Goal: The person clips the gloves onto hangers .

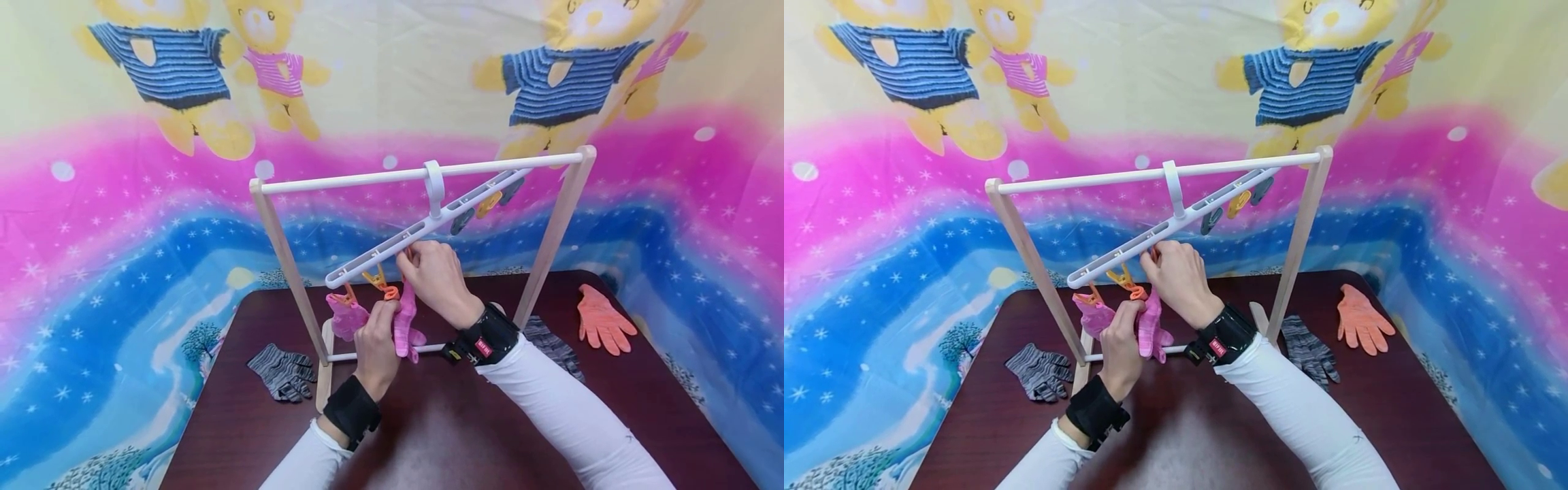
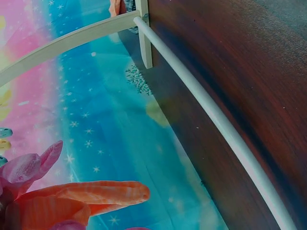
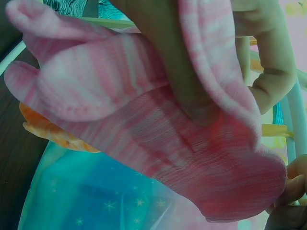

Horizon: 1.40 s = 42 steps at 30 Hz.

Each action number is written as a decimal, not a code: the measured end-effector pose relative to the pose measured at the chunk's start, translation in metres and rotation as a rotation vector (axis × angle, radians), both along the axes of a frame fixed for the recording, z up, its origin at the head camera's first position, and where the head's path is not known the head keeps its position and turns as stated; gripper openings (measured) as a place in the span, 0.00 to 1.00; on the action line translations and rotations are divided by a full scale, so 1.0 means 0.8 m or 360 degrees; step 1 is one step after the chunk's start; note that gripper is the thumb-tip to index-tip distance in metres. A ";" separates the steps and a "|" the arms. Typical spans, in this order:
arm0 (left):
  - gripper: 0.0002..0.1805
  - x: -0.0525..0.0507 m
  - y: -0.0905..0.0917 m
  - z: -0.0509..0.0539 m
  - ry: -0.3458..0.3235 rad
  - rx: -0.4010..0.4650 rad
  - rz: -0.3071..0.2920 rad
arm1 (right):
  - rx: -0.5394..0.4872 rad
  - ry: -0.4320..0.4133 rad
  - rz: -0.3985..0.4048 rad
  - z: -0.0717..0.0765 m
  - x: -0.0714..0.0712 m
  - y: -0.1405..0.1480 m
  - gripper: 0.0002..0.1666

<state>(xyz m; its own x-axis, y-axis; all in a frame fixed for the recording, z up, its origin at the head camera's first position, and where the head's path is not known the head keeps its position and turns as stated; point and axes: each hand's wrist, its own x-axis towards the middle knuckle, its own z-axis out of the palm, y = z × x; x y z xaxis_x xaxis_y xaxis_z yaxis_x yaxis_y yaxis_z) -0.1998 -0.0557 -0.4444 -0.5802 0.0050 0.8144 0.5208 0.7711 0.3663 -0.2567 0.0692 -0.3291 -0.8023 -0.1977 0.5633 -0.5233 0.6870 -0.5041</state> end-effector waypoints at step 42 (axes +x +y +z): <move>0.12 -0.001 -0.009 -0.002 -0.0027 -0.0001 -0.0027 | -0.0024 -0.0072 0.0010 -0.006 0.003 0.000 0.20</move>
